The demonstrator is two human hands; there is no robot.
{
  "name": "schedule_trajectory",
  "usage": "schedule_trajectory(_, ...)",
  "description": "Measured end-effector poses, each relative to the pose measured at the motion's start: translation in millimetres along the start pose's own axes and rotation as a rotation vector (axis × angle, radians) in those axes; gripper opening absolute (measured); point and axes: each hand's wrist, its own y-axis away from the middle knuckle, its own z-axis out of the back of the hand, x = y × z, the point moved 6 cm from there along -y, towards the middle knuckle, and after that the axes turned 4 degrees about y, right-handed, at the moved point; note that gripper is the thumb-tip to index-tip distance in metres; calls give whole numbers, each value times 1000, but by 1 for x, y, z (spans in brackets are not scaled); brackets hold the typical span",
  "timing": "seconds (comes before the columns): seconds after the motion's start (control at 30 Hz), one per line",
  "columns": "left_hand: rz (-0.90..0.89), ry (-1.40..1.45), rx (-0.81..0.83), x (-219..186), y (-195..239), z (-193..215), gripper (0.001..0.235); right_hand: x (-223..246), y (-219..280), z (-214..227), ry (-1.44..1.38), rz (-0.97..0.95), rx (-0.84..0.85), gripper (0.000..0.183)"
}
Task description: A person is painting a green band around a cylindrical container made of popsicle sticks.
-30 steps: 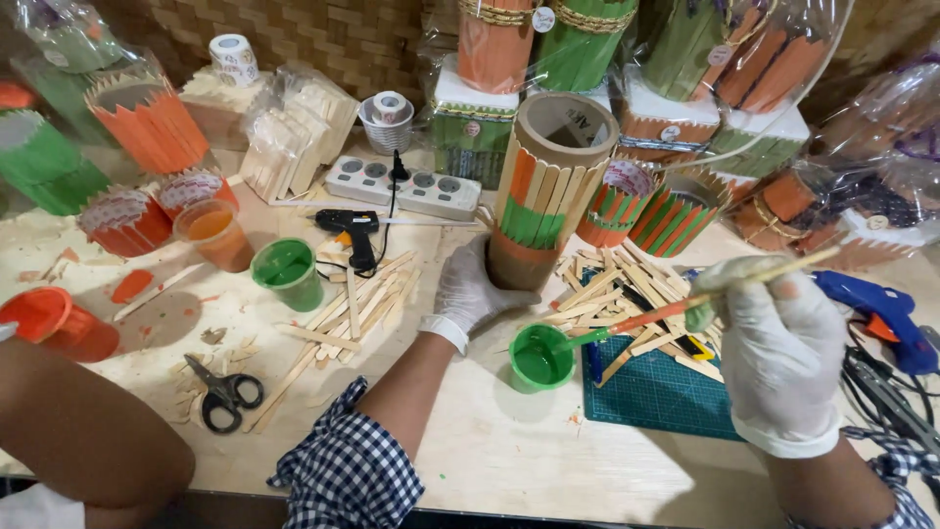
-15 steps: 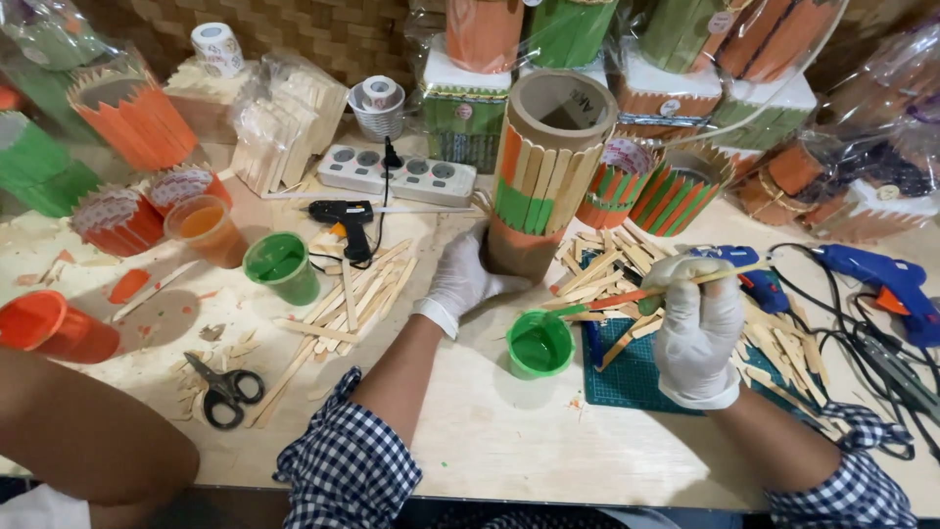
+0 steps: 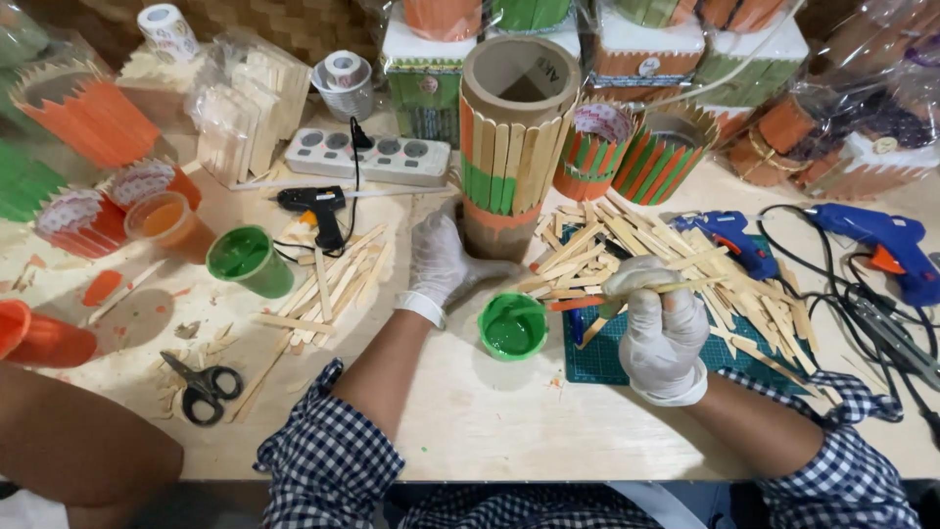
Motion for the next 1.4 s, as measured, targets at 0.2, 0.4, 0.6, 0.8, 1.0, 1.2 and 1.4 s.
schedule_trajectory(0.2,-20,97,19,10,-9,-17,84,3,-9,-7,-60,-79,41,22)
schedule_trajectory(0.4,-111,316,42,28,-16,-29,95,8,-18,-25,-17,-89,164,19)
schedule_trajectory(0.6,-95,230,2,36,-18,-35,97,13,-6,-34,67,31,214,8)
schedule_trajectory(0.8,-118,25,-38,-9,-3,-12,89,14,-8,-38,95,75,244,6)
schedule_trajectory(1.0,-160,390,32,20,-10,-25,99,12,-9,-25,59,44,245,15)
schedule_trajectory(1.2,-58,281,11,22,-11,-19,83,-23,-1,-8,-44,-267,103,24)
schedule_trajectory(1.4,-92,433,31,28,-15,-30,84,-43,-6,-8,-7,-476,100,31)
